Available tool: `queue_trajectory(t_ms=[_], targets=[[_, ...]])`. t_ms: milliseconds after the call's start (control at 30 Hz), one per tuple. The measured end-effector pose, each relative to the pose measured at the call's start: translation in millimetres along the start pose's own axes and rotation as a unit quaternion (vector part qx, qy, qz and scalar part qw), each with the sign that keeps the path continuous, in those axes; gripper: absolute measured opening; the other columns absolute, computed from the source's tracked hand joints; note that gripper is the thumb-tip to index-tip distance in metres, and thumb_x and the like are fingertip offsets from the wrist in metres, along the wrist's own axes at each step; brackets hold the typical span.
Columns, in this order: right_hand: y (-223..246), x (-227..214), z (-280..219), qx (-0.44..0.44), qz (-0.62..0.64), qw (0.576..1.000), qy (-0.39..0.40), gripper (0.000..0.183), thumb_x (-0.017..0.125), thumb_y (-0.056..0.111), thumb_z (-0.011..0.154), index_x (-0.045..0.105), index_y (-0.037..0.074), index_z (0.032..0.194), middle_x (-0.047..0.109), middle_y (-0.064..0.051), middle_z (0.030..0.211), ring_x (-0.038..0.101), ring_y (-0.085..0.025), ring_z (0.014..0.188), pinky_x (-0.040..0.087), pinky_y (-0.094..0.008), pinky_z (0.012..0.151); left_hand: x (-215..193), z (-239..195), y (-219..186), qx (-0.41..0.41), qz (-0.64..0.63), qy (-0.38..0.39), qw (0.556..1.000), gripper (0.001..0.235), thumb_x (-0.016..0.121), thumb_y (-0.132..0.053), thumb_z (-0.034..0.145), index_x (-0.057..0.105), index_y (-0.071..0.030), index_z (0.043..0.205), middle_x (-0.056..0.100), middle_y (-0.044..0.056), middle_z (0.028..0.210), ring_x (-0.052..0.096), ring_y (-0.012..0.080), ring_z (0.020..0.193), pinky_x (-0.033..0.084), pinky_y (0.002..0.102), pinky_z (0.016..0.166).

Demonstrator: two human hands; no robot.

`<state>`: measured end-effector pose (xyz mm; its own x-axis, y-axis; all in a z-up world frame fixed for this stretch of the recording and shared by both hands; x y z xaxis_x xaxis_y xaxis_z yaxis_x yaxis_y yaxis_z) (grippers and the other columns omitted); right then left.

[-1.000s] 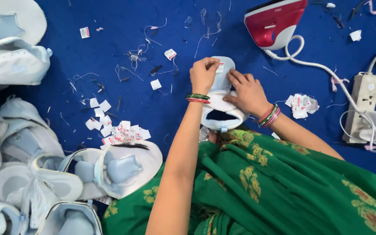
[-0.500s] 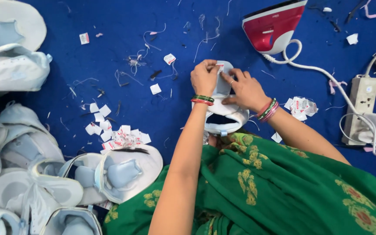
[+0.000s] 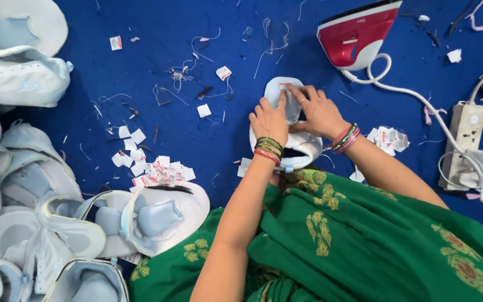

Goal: Ironing shoe tongue components and applying labels during preparation for assembly.

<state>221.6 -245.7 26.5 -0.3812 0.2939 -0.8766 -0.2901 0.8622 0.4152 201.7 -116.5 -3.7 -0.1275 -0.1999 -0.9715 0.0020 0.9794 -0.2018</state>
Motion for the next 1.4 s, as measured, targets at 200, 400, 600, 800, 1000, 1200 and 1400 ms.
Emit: queue_trajectory(t_ms=[200, 400, 600, 800, 1000, 1200, 1400], targets=[[-3, 0, 9, 0.006, 0.025, 0.999, 0.026, 0.120, 0.094, 0.049, 0.056, 0.037, 0.023, 0.159, 0.049, -0.019, 0.135, 0.055, -0.042, 0.116, 0.054, -0.049, 0.091, -7, -4, -2, -0.006, 0.017, 0.022, 1.000, 0.061, 0.057, -0.018, 0.092, 0.051, -0.032, 0.151, 0.056, 0.013, 0.113, 0.060, 0.0301, 0.094, 0.045, 0.044, 0.083], [-3, 9, 8, 0.011, 0.021, 0.999, 0.045, 0.127, 0.096, 0.049, 0.052, 0.033, 0.019, 0.158, 0.047, -0.021, 0.135, 0.054, -0.044, 0.115, 0.053, -0.050, 0.092, 5, 23, 17, 0.014, -0.218, -0.083, 0.972, 0.054, 0.063, -0.007, 0.083, 0.064, -0.021, 0.135, 0.059, 0.012, 0.117, 0.062, 0.0337, 0.103, 0.054, 0.043, 0.085], [-8, 7, -2, -0.001, 0.072, 0.997, -0.005, 0.123, 0.093, 0.049, 0.055, 0.035, 0.011, 0.157, 0.049, -0.022, 0.136, 0.052, -0.046, 0.118, 0.049, -0.049, 0.099, -12, 54, 7, 0.015, -0.217, -0.097, 0.971, 0.023, 0.074, -0.021, 0.080, 0.073, -0.013, 0.102, 0.064, 0.009, 0.102, 0.062, 0.0328, 0.099, 0.053, 0.046, 0.081], [0, 4, -8, -0.019, 0.050, 0.998, -0.018, 0.108, 0.091, 0.049, 0.061, 0.045, 0.012, 0.152, 0.050, -0.021, 0.136, 0.053, -0.042, 0.119, 0.048, -0.048, 0.099, 13, 65, 17, -0.018, -0.277, -0.103, 0.955, 0.004, 0.072, -0.020, 0.087, 0.072, -0.017, 0.087, 0.063, 0.007, 0.096, 0.062, 0.0324, 0.093, 0.052, 0.046, 0.078], [0, 3, -4, -0.008, 0.042, 0.999, 0.007, 0.109, 0.092, 0.046, 0.061, 0.046, 0.011, 0.152, 0.050, -0.020, 0.137, 0.053, -0.042, 0.120, 0.049, -0.047, 0.099, 17, 70, 14, -0.025, -0.251, -0.106, 0.962, 0.007, 0.073, -0.023, 0.088, 0.070, -0.016, 0.087, 0.063, 0.007, 0.094, 0.062, 0.0321, 0.093, 0.052, 0.045, 0.080], [1, -3, 0, -0.012, 0.051, 0.999, -0.004, 0.115, 0.093, 0.045, 0.060, 0.040, 0.006, 0.154, 0.049, -0.022, 0.138, 0.052, -0.044, 0.122, 0.048, -0.049, 0.098, 15, 61, 22, -0.041, -0.287, -0.105, 0.951, 0.008, 0.073, -0.021, 0.088, 0.070, -0.018, 0.094, 0.064, 0.008, 0.094, 0.062, 0.0317, 0.093, 0.052, 0.044, 0.081], [0, 2, 2, -0.004, 0.060, 0.998, 0.024, 0.118, 0.094, 0.046, 0.058, 0.039, 0.010, 0.155, 0.048, -0.023, 0.137, 0.051, -0.044, 0.121, 0.047, -0.048, 0.101, -4, 8, 11, 0.024, -0.079, 0.000, 0.997, 0.065, 0.063, -0.010, 0.083, 0.056, -0.032, 0.144, 0.060, 0.013, 0.105, 0.060, 0.0335, 0.098, 0.048, 0.045, 0.078]])
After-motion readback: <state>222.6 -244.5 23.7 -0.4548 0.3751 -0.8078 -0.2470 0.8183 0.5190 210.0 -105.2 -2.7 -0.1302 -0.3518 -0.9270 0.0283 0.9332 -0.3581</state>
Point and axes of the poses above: each hand's wrist, its own z-axis towards the middle knuckle, its own x-axis out of the palm, y = z × x, the point moved 6 cm from there along z, towards the middle knuckle
